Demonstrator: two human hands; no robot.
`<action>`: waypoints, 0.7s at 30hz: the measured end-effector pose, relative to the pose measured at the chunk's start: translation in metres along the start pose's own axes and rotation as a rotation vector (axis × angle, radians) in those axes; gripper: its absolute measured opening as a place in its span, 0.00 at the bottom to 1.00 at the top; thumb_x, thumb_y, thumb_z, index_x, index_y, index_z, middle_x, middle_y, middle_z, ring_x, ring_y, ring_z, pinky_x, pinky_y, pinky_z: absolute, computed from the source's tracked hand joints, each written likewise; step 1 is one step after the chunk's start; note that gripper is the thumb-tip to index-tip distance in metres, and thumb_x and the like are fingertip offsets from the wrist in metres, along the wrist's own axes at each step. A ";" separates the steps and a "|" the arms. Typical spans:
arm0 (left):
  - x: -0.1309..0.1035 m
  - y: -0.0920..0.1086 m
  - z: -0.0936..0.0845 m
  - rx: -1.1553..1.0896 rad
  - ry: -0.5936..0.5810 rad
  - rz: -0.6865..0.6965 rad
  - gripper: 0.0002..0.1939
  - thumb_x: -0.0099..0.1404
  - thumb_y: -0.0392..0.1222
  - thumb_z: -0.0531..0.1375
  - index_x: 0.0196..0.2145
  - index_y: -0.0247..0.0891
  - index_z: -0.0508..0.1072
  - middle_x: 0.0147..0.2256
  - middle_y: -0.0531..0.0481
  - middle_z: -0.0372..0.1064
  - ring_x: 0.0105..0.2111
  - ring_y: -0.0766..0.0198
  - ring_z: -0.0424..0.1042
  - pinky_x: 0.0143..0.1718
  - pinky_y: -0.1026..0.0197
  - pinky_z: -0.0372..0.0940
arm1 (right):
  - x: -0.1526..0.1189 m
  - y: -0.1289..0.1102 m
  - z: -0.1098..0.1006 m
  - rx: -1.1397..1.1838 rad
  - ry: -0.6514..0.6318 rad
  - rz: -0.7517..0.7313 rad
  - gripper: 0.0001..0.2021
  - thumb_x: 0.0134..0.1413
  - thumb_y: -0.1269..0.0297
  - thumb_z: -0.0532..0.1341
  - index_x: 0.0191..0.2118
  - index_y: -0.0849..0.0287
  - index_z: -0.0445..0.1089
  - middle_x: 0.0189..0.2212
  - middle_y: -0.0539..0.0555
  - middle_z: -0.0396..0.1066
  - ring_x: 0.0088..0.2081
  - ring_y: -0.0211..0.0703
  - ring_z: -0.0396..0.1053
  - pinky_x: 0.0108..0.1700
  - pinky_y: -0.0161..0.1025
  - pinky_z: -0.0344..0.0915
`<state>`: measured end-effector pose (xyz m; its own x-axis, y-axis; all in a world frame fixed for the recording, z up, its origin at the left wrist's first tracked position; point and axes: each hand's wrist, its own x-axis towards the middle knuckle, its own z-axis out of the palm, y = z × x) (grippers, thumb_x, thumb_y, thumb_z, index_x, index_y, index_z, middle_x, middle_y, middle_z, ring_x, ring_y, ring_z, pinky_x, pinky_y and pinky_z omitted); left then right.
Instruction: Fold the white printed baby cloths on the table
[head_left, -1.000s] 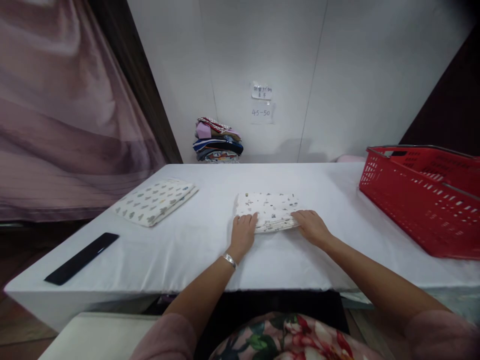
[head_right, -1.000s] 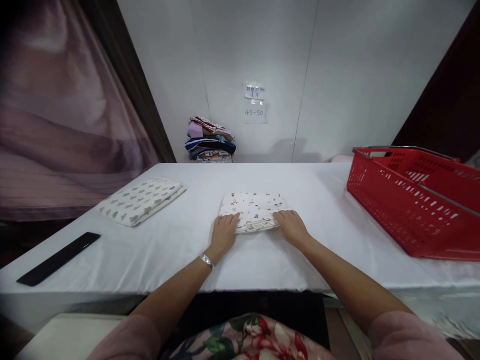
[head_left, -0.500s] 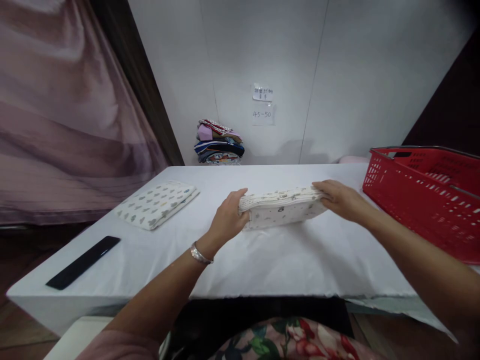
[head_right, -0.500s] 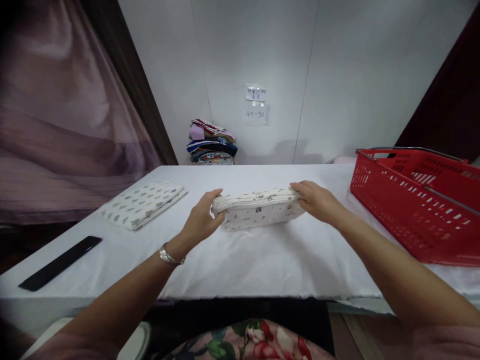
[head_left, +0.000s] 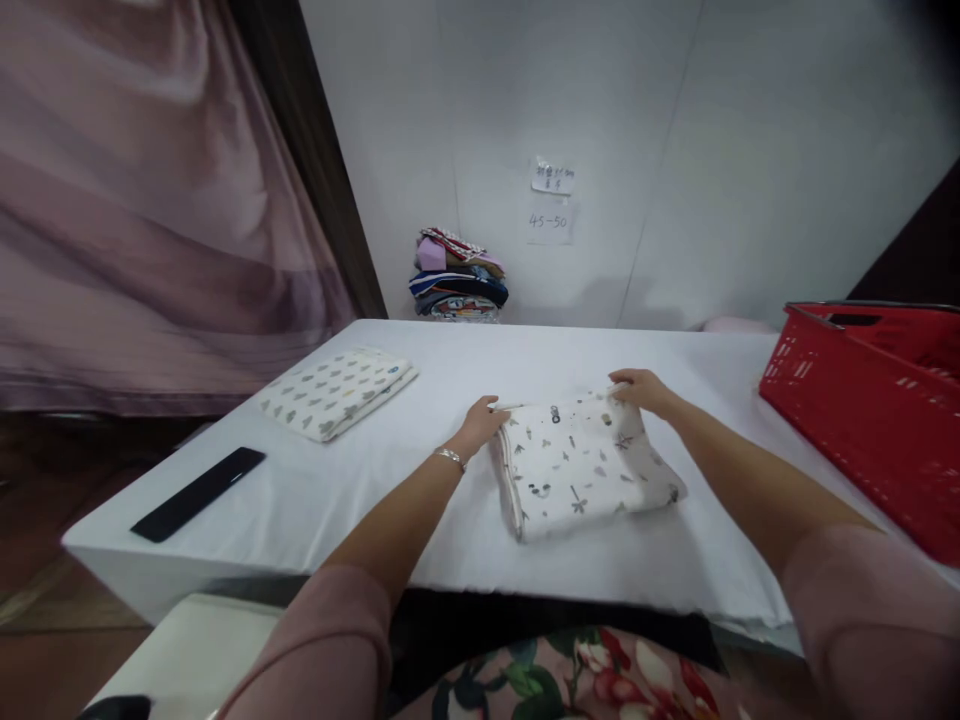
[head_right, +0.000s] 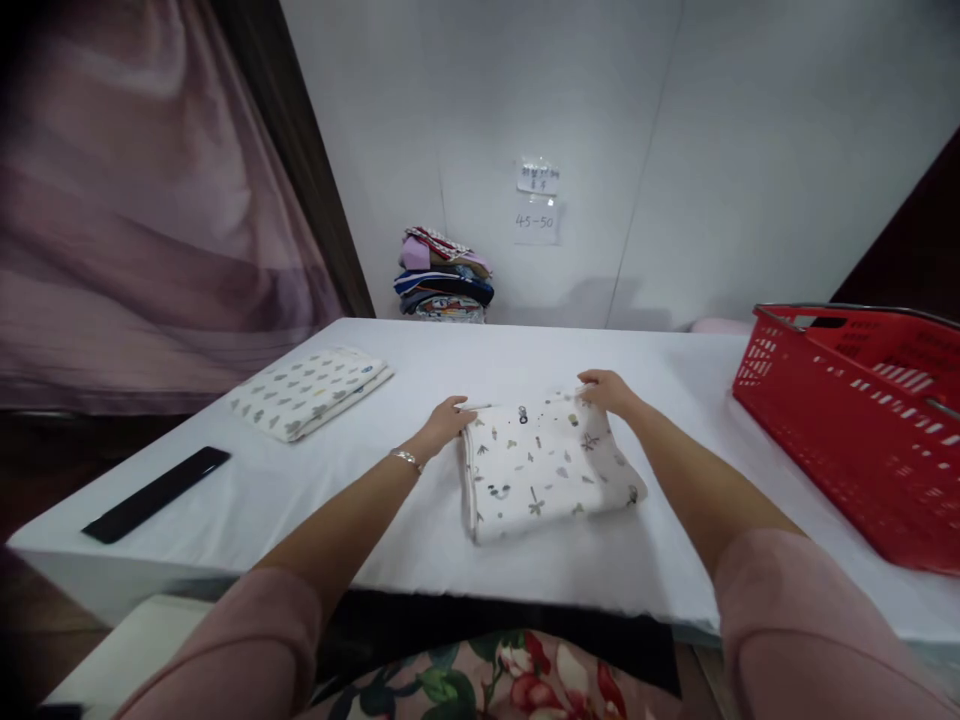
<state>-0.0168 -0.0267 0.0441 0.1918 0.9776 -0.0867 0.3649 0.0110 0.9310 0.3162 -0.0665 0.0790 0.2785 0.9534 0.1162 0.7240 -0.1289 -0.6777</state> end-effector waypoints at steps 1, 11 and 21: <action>0.005 -0.009 0.003 0.006 0.022 -0.012 0.27 0.52 0.41 0.63 0.50 0.33 0.66 0.39 0.43 0.70 0.34 0.63 0.70 0.37 0.61 0.65 | 0.003 0.003 0.014 -0.030 0.010 0.024 0.19 0.38 0.75 0.60 0.42 0.66 0.73 0.41 0.59 0.74 0.41 0.47 0.71 0.45 0.40 0.66; 0.009 -0.051 0.017 -0.006 0.135 0.174 0.21 0.59 0.50 0.59 0.48 0.39 0.68 0.46 0.44 0.68 0.39 0.61 0.69 0.45 0.57 0.62 | 0.012 0.043 0.049 -0.225 0.020 -0.005 0.16 0.46 0.67 0.58 0.43 0.62 0.73 0.43 0.60 0.73 0.44 0.52 0.70 0.47 0.46 0.65; 0.010 -0.057 0.014 -0.032 0.027 0.311 0.23 0.53 0.43 0.65 0.47 0.42 0.68 0.58 0.45 0.52 0.52 0.60 0.62 0.51 0.60 0.60 | -0.003 -0.003 0.092 -0.248 -0.130 -0.607 0.15 0.56 0.61 0.54 0.45 0.58 0.72 0.47 0.57 0.71 0.55 0.50 0.61 0.57 0.52 0.56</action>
<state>-0.0228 -0.0205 -0.0152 0.2654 0.9403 0.2130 0.2638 -0.2834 0.9220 0.2552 -0.0436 0.0144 -0.2911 0.8996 0.3257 0.8563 0.3968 -0.3306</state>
